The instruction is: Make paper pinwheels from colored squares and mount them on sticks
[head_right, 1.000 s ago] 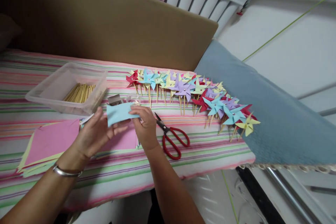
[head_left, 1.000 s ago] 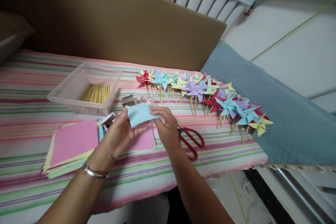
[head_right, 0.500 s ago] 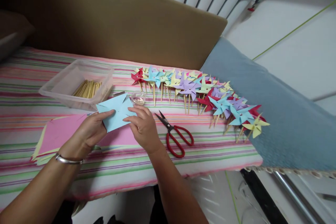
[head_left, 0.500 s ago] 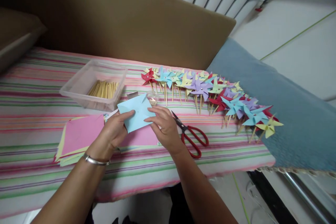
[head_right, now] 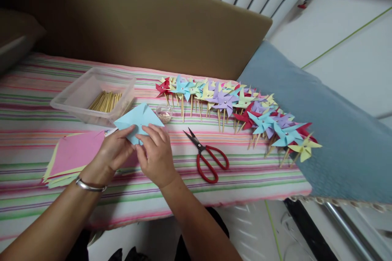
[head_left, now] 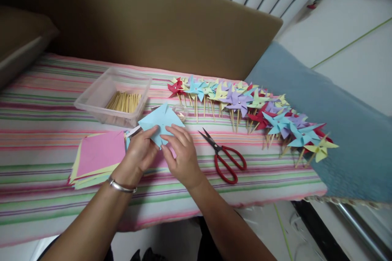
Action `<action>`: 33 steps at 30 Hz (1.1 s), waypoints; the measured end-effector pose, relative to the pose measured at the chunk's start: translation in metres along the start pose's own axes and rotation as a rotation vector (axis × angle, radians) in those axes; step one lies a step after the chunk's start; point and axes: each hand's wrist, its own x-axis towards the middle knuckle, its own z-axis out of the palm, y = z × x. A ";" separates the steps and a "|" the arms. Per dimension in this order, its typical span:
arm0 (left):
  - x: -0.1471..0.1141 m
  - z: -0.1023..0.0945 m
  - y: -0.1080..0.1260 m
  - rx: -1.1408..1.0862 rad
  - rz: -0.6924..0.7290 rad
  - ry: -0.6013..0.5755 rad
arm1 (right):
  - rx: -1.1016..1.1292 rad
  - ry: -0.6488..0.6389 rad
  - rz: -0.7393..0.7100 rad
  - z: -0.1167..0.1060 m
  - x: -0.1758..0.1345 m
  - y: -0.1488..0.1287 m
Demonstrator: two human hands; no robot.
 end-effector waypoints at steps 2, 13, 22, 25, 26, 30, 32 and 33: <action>-0.001 0.001 -0.003 -0.045 -0.019 0.001 | -0.013 -0.013 0.024 0.003 -0.001 0.000; -0.003 0.006 0.001 -0.183 -0.052 0.041 | 0.037 -0.148 -0.008 -0.001 0.000 0.002; -0.003 0.008 -0.002 -0.148 -0.056 0.049 | 0.070 -0.064 -0.013 0.003 0.000 0.009; -0.002 0.007 -0.004 -0.119 -0.023 0.076 | 0.065 -0.046 -0.018 0.002 0.000 0.010; -0.001 0.006 -0.005 -0.112 -0.015 0.081 | 0.061 -0.040 -0.020 0.002 0.000 0.010; 0.001 0.003 -0.008 -0.101 0.004 0.107 | 0.054 -0.026 -0.017 0.001 0.000 0.011; 0.003 0.001 -0.010 -0.093 0.023 0.106 | 0.061 -0.019 -0.010 0.001 0.000 0.012; 0.004 0.000 -0.011 -0.085 0.034 0.101 | 0.067 -0.016 -0.003 0.000 0.000 0.012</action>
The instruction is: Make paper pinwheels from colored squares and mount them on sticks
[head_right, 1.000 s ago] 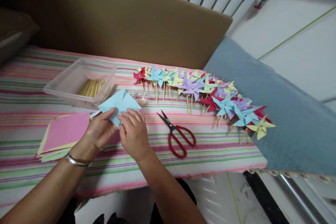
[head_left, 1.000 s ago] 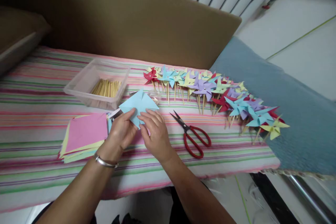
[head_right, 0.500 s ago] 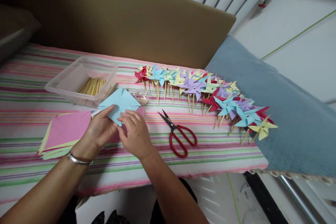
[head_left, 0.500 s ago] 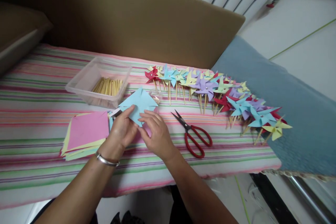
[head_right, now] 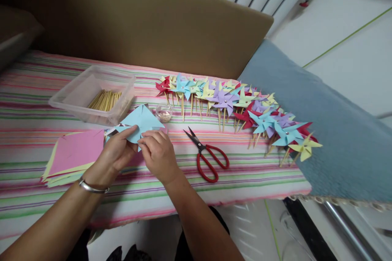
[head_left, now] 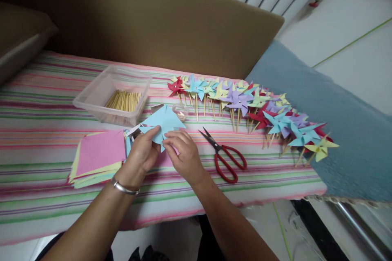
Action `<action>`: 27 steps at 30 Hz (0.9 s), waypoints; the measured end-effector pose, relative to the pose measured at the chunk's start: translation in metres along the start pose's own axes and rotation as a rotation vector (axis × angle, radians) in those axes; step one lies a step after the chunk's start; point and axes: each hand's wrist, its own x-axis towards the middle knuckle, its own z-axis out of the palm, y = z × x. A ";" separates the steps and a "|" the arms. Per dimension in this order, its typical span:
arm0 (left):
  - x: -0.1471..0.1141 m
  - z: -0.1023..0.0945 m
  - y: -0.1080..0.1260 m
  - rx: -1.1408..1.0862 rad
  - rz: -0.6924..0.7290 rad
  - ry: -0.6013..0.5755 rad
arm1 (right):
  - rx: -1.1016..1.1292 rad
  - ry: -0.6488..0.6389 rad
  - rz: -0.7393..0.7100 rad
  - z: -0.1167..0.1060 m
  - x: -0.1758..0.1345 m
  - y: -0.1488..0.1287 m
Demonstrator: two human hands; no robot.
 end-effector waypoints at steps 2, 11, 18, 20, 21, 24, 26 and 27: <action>0.001 -0.002 -0.002 0.026 0.023 -0.020 | 0.019 0.003 0.017 0.000 0.000 0.001; 0.001 -0.003 -0.007 0.170 0.070 -0.051 | 0.151 0.011 0.229 -0.004 0.004 0.000; -0.002 -0.003 -0.011 0.285 0.054 -0.075 | 0.219 0.059 0.448 -0.003 0.005 0.004; -0.001 -0.004 -0.012 0.309 0.049 -0.072 | 0.243 0.071 0.482 -0.003 0.005 0.005; -0.001 -0.005 -0.012 0.308 0.047 -0.071 | 0.254 0.075 0.495 -0.002 0.005 0.006; -0.001 -0.005 -0.013 0.284 0.036 -0.080 | 0.280 0.074 0.527 -0.002 0.004 0.008; -0.001 -0.005 -0.013 0.276 0.026 -0.087 | 0.297 0.071 0.545 -0.001 0.005 0.009; -0.002 -0.005 -0.013 0.277 0.024 -0.087 | 0.305 0.073 0.556 -0.001 0.005 0.009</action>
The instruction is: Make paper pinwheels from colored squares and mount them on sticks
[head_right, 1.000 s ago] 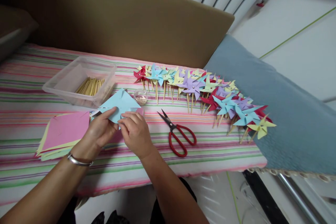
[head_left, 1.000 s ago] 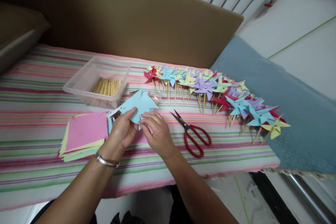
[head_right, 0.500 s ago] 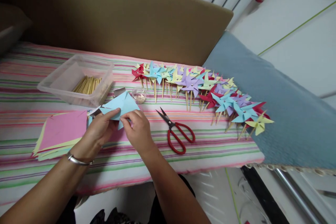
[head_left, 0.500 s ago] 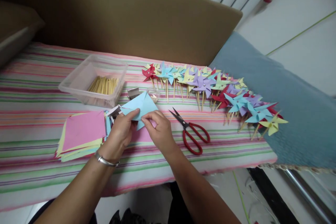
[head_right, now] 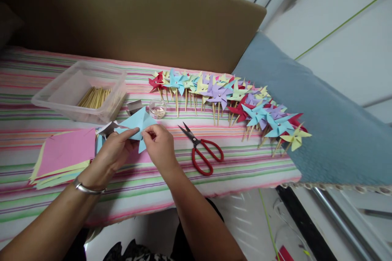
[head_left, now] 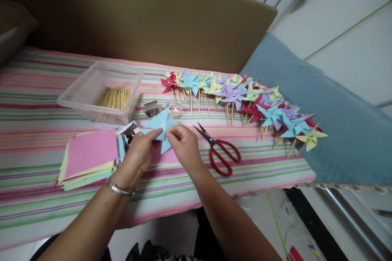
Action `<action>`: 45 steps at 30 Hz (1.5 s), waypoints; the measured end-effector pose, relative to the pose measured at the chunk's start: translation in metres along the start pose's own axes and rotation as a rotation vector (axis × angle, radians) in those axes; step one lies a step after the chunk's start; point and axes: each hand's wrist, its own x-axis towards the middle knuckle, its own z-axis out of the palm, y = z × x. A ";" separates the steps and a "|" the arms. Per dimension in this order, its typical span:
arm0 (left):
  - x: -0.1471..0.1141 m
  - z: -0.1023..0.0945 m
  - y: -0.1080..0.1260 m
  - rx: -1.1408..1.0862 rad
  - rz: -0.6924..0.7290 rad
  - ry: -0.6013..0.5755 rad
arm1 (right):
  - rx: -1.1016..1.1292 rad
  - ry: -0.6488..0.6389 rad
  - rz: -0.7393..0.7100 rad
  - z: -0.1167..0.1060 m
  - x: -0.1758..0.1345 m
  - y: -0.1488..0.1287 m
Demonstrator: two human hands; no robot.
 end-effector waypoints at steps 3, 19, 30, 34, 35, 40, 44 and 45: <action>-0.001 0.001 0.000 -0.001 -0.002 0.004 | 0.023 0.010 0.036 0.001 0.001 0.000; -0.006 0.005 -0.003 0.032 0.021 -0.112 | 0.059 0.051 0.120 -0.004 0.005 -0.008; 0.000 0.001 -0.002 0.103 0.052 0.029 | 0.001 0.044 0.095 -0.009 0.006 -0.008; 0.002 -0.003 0.005 0.124 -0.011 -0.016 | 0.045 0.130 0.186 -0.026 0.017 -0.008; 0.003 -0.004 0.006 0.133 -0.032 -0.030 | 0.106 0.096 0.232 -0.029 0.020 -0.007; 0.005 -0.010 0.006 0.147 -0.121 -0.110 | 0.460 -0.211 0.391 -0.031 0.021 0.002; 0.005 -0.011 0.002 0.199 -0.155 -0.105 | 0.518 -0.283 0.390 -0.026 0.017 0.002; 0.005 -0.011 0.001 0.212 -0.160 -0.102 | 0.506 -0.278 0.387 -0.025 0.016 0.001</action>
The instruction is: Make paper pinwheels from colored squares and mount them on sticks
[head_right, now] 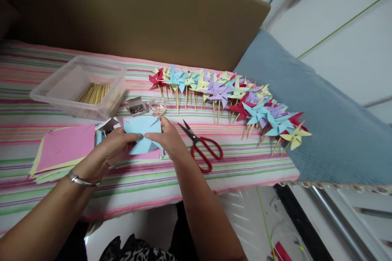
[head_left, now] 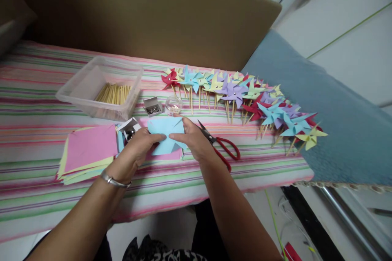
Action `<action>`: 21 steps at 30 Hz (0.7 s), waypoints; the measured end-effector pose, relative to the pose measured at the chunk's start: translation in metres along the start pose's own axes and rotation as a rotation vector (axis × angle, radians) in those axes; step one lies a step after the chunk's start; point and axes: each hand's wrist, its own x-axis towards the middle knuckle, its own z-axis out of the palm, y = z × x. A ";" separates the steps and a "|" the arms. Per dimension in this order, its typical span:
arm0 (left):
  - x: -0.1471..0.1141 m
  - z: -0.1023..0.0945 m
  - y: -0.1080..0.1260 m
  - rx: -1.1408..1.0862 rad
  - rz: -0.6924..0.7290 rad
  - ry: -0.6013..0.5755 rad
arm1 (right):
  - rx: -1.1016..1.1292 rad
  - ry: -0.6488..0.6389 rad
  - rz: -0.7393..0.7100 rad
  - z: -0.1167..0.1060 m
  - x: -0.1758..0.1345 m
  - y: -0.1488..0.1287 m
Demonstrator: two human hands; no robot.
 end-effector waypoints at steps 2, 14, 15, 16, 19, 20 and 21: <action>-0.001 0.001 0.000 0.025 -0.003 0.000 | -0.055 0.052 0.002 0.002 -0.001 0.000; -0.006 0.008 0.002 0.082 0.089 0.038 | 0.190 0.256 -0.049 0.018 0.000 0.007; -0.006 0.008 0.001 0.079 0.096 0.052 | 0.207 0.267 -0.056 0.019 -0.001 0.008; -0.005 0.008 0.001 0.078 0.098 0.061 | 0.225 0.276 -0.061 0.021 -0.001 0.008; -0.004 0.006 -0.001 0.088 0.101 0.065 | 0.263 0.289 -0.068 0.023 -0.001 0.010; -0.003 0.005 -0.001 0.089 0.103 0.066 | 0.268 0.291 -0.069 0.023 -0.001 0.011; -0.003 0.004 -0.001 0.089 0.104 0.068 | 0.268 0.292 -0.068 0.023 -0.001 0.012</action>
